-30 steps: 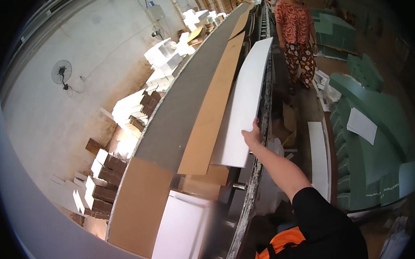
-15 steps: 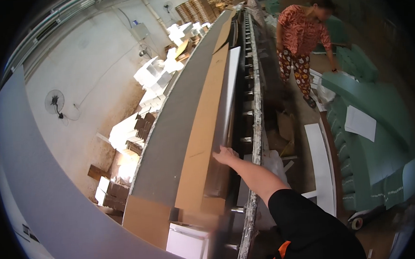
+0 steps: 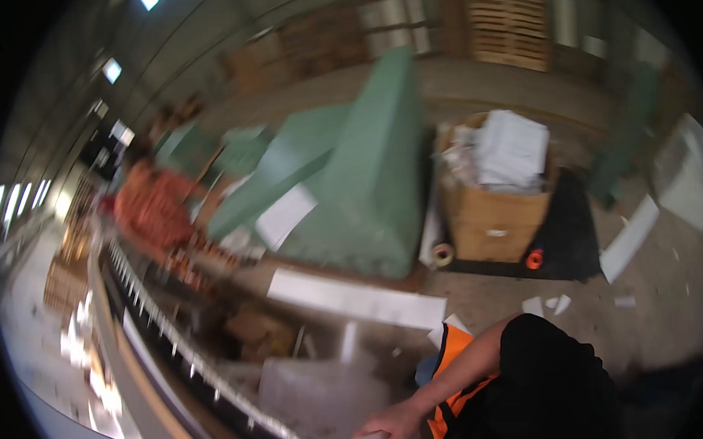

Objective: The person seals cardboard boxes using a tape dispenser on a conveyor table, then retrieves foam packing sheets from a stack and carries them to the work table.

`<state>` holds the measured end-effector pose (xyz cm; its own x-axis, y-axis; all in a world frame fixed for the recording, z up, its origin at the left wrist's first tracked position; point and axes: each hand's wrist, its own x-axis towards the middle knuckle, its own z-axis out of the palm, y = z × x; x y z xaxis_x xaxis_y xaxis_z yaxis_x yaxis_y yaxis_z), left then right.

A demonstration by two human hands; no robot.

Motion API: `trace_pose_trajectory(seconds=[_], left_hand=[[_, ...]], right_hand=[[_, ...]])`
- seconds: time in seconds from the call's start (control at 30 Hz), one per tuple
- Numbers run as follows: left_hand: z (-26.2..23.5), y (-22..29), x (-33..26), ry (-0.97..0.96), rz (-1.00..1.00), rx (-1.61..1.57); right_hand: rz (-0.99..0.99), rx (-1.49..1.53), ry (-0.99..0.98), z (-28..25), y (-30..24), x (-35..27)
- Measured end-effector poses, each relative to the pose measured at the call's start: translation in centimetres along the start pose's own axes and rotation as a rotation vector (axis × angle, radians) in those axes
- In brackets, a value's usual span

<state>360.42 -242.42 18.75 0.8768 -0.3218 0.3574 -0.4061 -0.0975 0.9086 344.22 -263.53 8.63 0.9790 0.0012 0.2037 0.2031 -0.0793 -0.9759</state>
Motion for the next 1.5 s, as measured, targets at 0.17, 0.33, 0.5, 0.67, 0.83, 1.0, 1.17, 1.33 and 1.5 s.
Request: trace_pose_trajectory(seconds=[0.17, 0.33, 0.5, 0.67, 0.83, 1.0, 1.17, 1.33, 1.5], left_hand=[[12.5, 3.1, -4.6, -0.446, 0.202, -0.228], [23.5, 8.0, -13.2, -0.846, 0.410, -0.458], [33.8, 14.9, -27.5, -1.169, 0.632, -0.669], [42.8, 26.3, -50.3, -1.580, -0.016, -0.664], [48.6, 30.0, -70.7, -1.942, -0.135, -0.750], [52.2, 34.5, -85.3, -2.252, -0.193, -0.587], [56.4, 37.5, -101.9, -2.485, -0.106, -0.407], [59.5, 39.5, -125.4, -2.786, -0.412, -0.411], [58.8, 51.2, -139.3, -2.733, -0.905, -0.411]], right_hand=[[-0.046, 0.017, 0.669, -1.0, -5.7, -16.8], [-0.216, -0.296, 1.140, -1.3, -11.0, -30.1], [-0.137, -0.249, 1.750, 0.9, -14.7, -48.0], [0.077, -0.645, 2.470, 5.2, -20.3, -71.8], [-0.038, -1.199, 2.955, 12.1, -21.5, -93.6], [0.048, -1.191, 3.329, 21.1, -25.3, -106.7], [0.007, -0.843, 3.505, 24.6, -27.5, -119.2], [-0.174, -0.328, 3.444, 18.6, -28.4, -130.9], [-0.395, -0.192, 3.379, 19.3, -28.4, -142.5]])
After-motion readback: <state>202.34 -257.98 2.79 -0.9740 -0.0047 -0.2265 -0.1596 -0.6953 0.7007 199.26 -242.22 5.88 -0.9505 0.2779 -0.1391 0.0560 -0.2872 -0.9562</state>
